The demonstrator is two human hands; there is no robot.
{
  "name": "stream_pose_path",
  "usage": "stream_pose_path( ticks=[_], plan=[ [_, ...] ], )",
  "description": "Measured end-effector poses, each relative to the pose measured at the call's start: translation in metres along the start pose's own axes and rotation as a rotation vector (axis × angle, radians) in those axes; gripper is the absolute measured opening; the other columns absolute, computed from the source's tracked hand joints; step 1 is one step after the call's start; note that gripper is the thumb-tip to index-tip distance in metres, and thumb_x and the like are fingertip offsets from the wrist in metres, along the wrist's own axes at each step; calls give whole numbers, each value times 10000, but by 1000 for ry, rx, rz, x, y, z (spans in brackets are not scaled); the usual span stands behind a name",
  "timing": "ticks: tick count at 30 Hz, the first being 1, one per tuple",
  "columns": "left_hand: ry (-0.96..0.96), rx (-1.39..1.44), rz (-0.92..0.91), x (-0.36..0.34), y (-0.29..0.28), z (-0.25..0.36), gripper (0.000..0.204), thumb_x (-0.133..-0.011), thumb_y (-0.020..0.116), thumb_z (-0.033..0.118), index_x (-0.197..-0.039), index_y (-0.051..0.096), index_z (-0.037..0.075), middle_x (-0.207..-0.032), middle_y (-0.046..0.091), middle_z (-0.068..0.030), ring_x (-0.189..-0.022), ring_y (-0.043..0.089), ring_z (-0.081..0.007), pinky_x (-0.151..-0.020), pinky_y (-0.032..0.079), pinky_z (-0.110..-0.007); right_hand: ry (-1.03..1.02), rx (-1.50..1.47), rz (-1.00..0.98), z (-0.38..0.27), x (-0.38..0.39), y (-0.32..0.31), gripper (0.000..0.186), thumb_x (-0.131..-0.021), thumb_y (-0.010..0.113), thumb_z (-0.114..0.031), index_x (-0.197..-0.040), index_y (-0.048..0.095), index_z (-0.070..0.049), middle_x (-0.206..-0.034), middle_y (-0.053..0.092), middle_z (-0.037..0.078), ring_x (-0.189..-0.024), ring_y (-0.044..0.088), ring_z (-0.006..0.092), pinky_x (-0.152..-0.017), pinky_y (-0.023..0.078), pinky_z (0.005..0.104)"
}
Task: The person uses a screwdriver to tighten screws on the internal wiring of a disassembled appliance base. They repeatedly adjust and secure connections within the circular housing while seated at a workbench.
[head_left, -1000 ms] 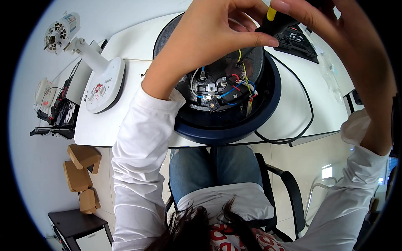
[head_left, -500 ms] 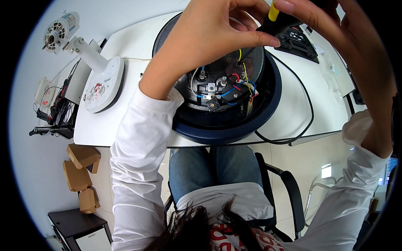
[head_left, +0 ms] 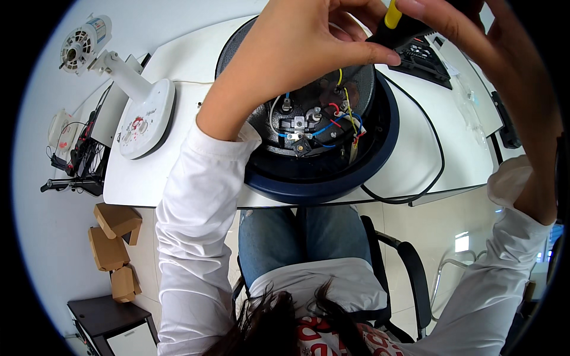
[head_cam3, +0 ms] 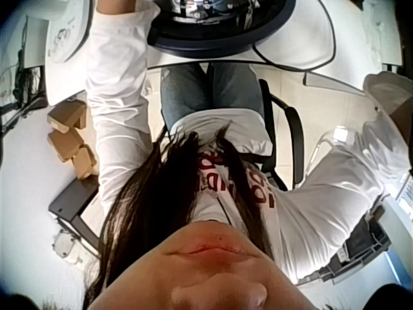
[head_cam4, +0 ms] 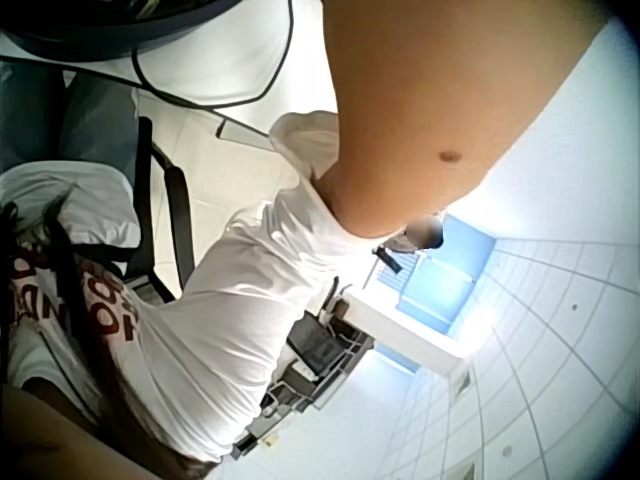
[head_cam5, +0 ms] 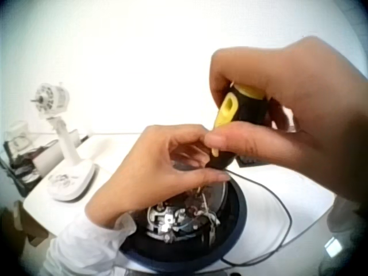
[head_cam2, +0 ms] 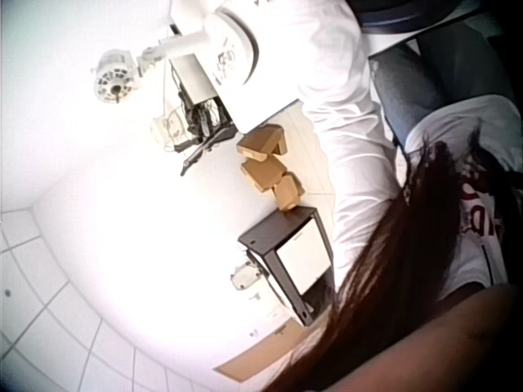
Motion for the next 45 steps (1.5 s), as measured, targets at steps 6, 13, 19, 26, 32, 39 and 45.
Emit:
stream_pose_path(
  ticks=[6, 13, 19, 26, 32, 39, 45],
  plan=[
    [3, -48, 21, 2, -1, 3, 309, -758, 788, 147, -992, 652, -1, -798, 661, -38, -737, 605, -92, -722, 496, -226, -10, -11, 13, -1, 0, -1, 442, -896, 604, -459, -957, 550, -25, -712, 606, 72, -542, 613, 130, -444, 472, 206],
    [57, -59, 20, 2, 0, 3, 320, -762, 783, 166, -1009, 654, 9, -799, 663, -44, -741, 612, -105, -740, 505, -236, -29, -21, 18, -2, -1, -2, 444, -894, 607, -461, -950, 551, -24, -704, 606, 70, -538, 613, 128, -441, 473, 204],
    [63, -46, -16, 1, 0, 1, 309, -775, 766, 163, -1011, 651, 1, -831, 672, -60, -752, 627, -114, -733, 512, -235, -73, -36, 19, -6, -10, 0, 446, -892, 609, -462, -944, 551, -23, -697, 606, 68, -535, 614, 127, -438, 474, 202],
    [128, -42, 18, 5, 1, 19, 278, -770, 749, 132, -979, 654, -25, -812, 680, -86, -724, 637, -138, -707, 518, -250, -172, -62, 0, -13, -27, 8, 448, -891, 612, -464, -937, 552, -22, -689, 606, 66, -531, 614, 126, -434, 475, 200],
    [172, 27, 25, 2, -2, 0, 282, -759, 752, 143, -954, 654, -36, -755, 667, -102, -679, 606, -136, -658, 490, -254, -222, -70, 2, -18, -35, 6, 450, -889, 614, -465, -931, 553, -22, -683, 606, 64, -528, 614, 124, -431, 476, 198],
    [178, 17, 32, 2, -2, 1, 277, -748, 755, 136, -934, 652, -43, -746, 659, -107, -662, 588, -138, -646, 479, -254, -262, -76, -7, -22, -40, 6, 452, -888, 617, -467, -925, 554, -21, -675, 606, 62, -524, 615, 123, -427, 476, 196],
    [217, 9, 57, 12, -2, 15, 280, -752, 747, 125, -936, 646, -60, -773, 667, -128, -692, 607, -148, -661, 487, -255, -334, -85, -20, -28, -51, 8, 454, -886, 620, -468, -919, 555, -20, -668, 606, 60, -520, 615, 122, -424, 477, 194]
  ],
)
Point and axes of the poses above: each hand's wrist, its own x-axis away from the middle knuckle, its own y-axis out of the palm, z = x × y, the point moved 5 cm from there along -x, towards the middle knuckle
